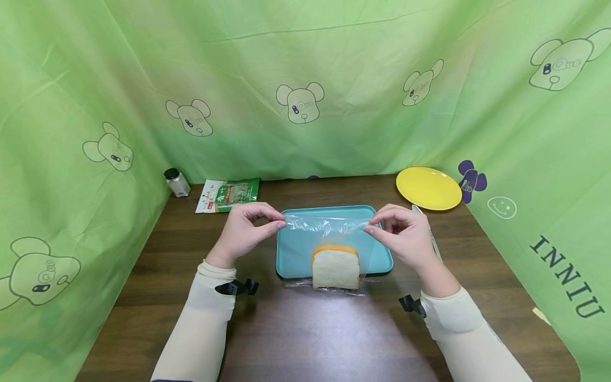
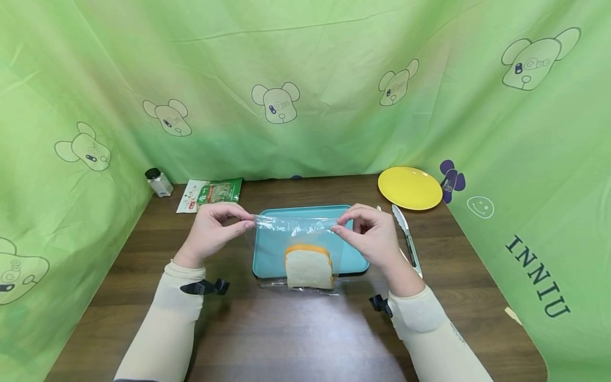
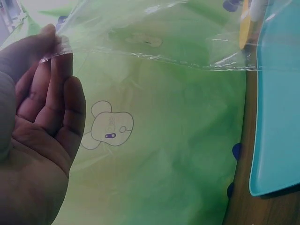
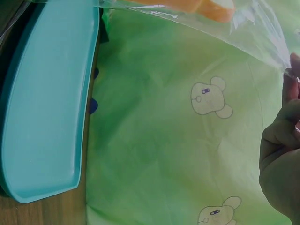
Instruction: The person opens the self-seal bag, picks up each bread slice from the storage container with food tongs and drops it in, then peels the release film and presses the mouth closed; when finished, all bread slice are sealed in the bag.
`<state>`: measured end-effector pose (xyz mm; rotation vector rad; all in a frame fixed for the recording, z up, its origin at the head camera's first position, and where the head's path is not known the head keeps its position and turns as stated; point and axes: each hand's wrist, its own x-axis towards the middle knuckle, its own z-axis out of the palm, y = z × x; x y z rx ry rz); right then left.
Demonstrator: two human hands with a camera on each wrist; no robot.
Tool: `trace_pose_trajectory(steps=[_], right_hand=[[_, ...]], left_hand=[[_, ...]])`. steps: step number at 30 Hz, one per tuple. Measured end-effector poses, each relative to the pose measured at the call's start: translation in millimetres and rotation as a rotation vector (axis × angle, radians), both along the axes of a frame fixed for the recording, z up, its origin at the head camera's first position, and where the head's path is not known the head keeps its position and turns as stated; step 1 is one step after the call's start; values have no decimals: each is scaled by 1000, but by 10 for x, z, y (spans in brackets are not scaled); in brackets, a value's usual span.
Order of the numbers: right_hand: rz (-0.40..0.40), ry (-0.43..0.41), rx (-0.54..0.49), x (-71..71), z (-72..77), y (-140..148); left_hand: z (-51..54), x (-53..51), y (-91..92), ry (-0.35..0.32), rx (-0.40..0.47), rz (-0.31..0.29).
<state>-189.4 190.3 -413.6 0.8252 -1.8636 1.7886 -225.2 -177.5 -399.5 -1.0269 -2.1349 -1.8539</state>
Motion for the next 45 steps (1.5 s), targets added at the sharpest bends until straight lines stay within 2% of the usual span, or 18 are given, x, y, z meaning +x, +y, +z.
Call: trace_pose_trajectory(steps=[4,10,17,23,30,36,42,45], right_hand=[[-28,7,-8,0,10,-9],[-41,37,-45,-6,17,-16],[-66,83,-40,-23,10,-24],[-65,71,-14,-29,10,7],[-107,20,116,0,66,51],[-67,30,208,51,209,-3],[-96,-5,419,-32,245,-14],[-93,-39,476,-76,252,-27]], left_hand=[[8,7,1,3,5,5],[3,1,-11,27,11,44],[-6,-8,-3,58,-42,102],[-15,-20,-9,72,-51,96],[15,-3,0,61,-39,41],[37,25,20,66,-31,25],[35,31,28,68,-17,14],[34,33,26,74,-16,8]])
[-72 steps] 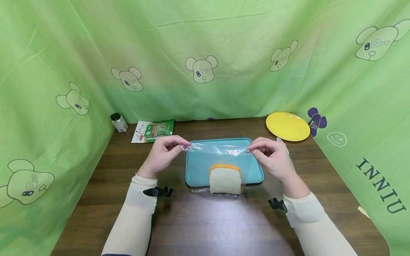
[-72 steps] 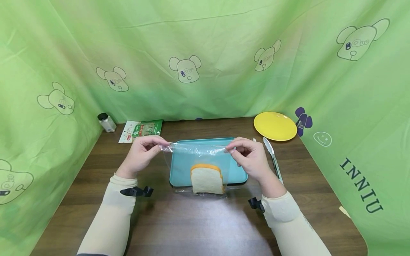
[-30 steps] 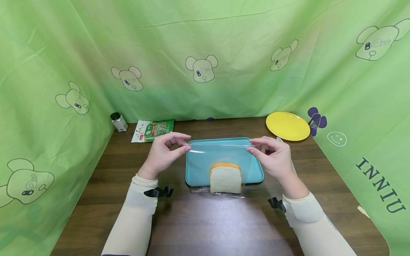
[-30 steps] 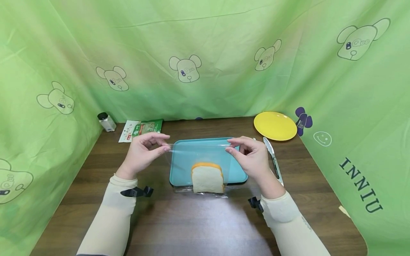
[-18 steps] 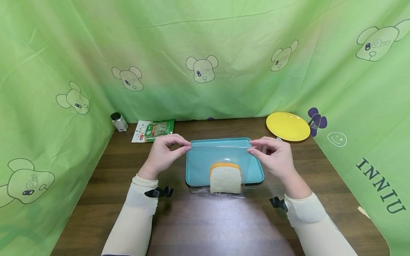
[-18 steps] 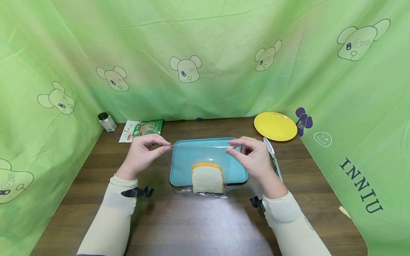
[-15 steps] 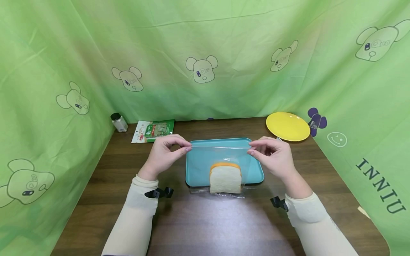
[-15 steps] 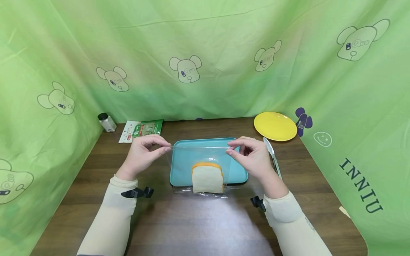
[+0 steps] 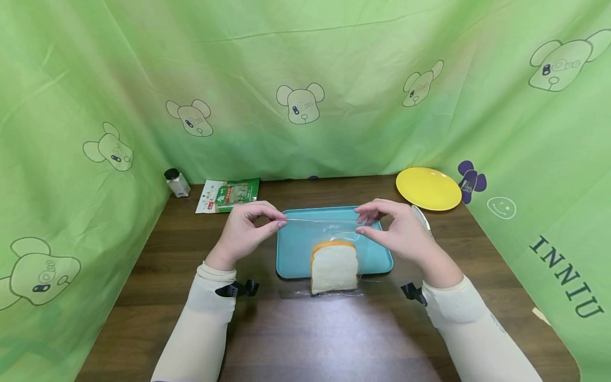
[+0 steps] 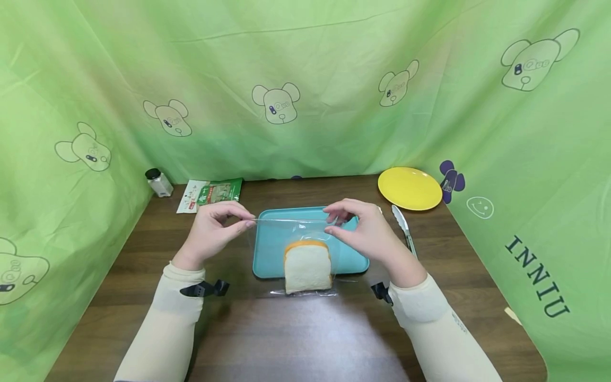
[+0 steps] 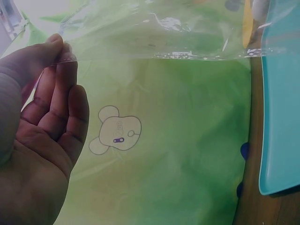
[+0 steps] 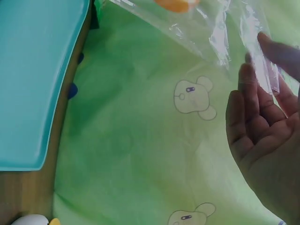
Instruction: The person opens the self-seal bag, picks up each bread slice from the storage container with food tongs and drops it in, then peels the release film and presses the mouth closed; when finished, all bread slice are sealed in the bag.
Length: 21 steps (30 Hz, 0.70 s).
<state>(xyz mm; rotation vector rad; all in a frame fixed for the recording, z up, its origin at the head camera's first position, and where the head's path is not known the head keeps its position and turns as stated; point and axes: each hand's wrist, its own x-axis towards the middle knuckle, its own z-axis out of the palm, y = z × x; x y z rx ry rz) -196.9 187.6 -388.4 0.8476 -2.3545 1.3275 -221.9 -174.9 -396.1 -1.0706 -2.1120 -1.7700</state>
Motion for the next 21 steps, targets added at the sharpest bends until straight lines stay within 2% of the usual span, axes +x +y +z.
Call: trace_pose_trajectory(steps=[4,9,16,21], right_hand=[[-11,2,4,-22,18,-23],[-24,29,-2,-26,50,8],[-22,-1,-6,-2,70,85],[8,-1,38,3,91,144]], left_hand=[[8,2,-12,6,-14,9],[11,5,-17,22,-39,63],[2,13,-13,65,-45,111],[24,30,19,93,-52,103]])
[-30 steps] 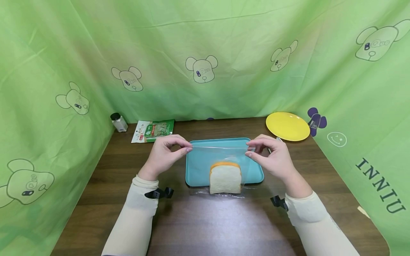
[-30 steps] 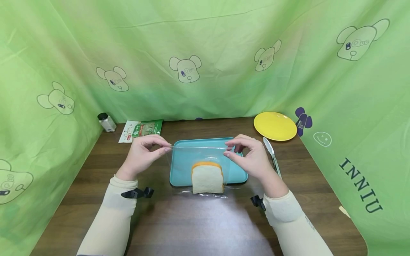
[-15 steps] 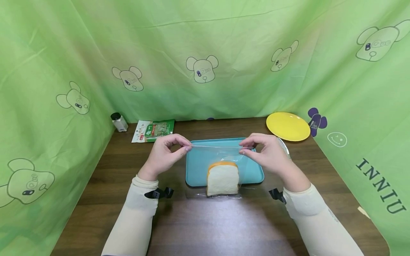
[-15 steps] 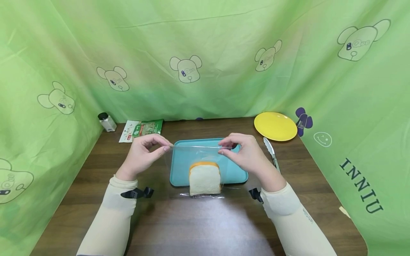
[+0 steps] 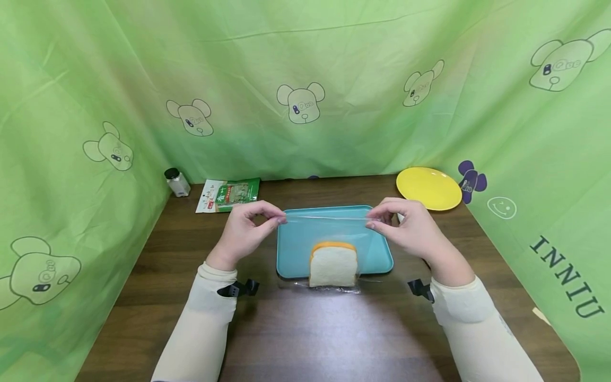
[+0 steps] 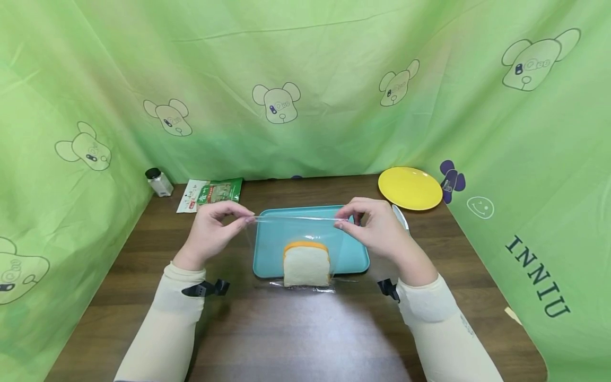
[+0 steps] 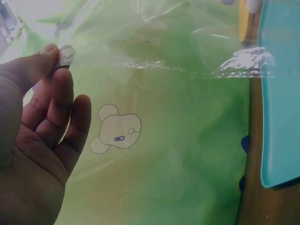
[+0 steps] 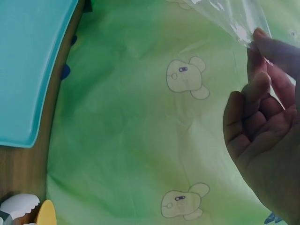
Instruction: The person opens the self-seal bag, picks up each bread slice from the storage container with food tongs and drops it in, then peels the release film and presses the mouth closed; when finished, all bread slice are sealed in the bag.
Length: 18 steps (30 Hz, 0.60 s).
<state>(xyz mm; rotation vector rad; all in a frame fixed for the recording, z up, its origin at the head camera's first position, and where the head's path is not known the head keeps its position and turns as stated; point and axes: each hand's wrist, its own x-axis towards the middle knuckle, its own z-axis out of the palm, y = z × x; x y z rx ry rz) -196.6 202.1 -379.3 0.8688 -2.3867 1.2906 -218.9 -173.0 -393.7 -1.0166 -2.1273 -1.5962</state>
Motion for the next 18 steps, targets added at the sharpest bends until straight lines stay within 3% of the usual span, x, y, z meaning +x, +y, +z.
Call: trace_pose_trajectory(steps=[8,18], right_hand=[[133,50,102,-51,96,-80],[121,113,320,-84,359,-541]], left_hand=[[4,13,25,30,5,-10],[-15,16,30,18,-6,-1]])
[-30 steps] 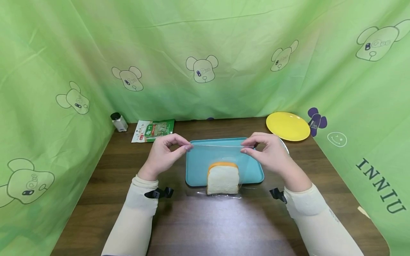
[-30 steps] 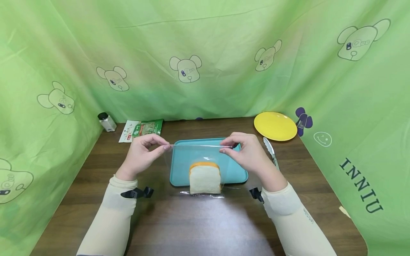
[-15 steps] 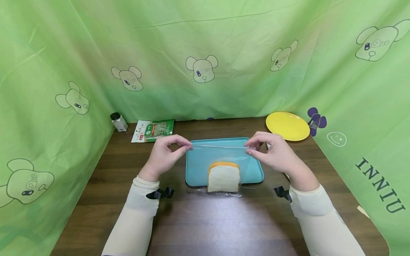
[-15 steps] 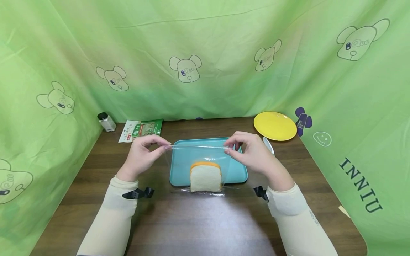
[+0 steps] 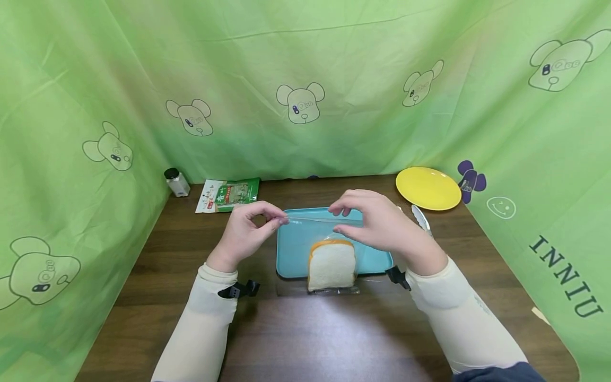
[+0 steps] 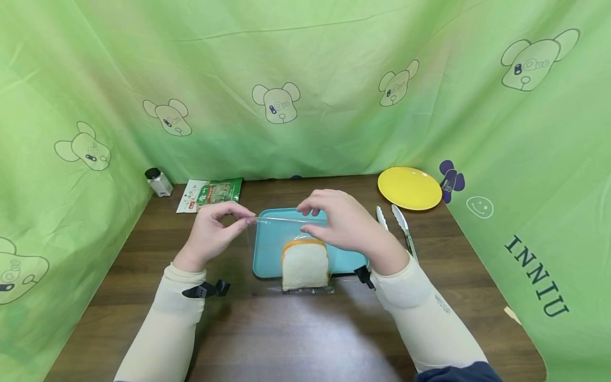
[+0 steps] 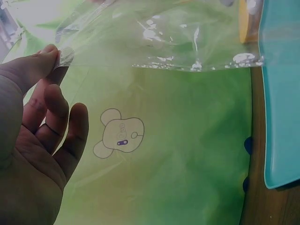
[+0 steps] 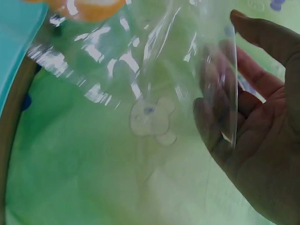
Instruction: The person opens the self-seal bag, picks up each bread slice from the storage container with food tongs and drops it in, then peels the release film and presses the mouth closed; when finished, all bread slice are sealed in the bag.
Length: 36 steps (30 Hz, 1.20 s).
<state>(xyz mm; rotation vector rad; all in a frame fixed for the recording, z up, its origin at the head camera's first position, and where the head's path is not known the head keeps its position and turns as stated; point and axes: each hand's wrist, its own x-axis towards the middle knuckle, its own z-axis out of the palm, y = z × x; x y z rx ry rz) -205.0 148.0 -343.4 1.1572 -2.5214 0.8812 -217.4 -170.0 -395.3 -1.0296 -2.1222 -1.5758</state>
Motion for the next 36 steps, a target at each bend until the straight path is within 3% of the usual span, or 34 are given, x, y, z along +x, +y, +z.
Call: trace_pose_trajectory(steps=[7,20,36], right_hand=[[-10,-13,92,-51,93,-282],[-36,-45,162,-126,52,-583],[-101,-128,150,-123,28,-413]], left_hand=[[-1,-1,-8,-1,1,4],[23,10,20,10,-20,15],[1,-31,-59,6,-11,14]])
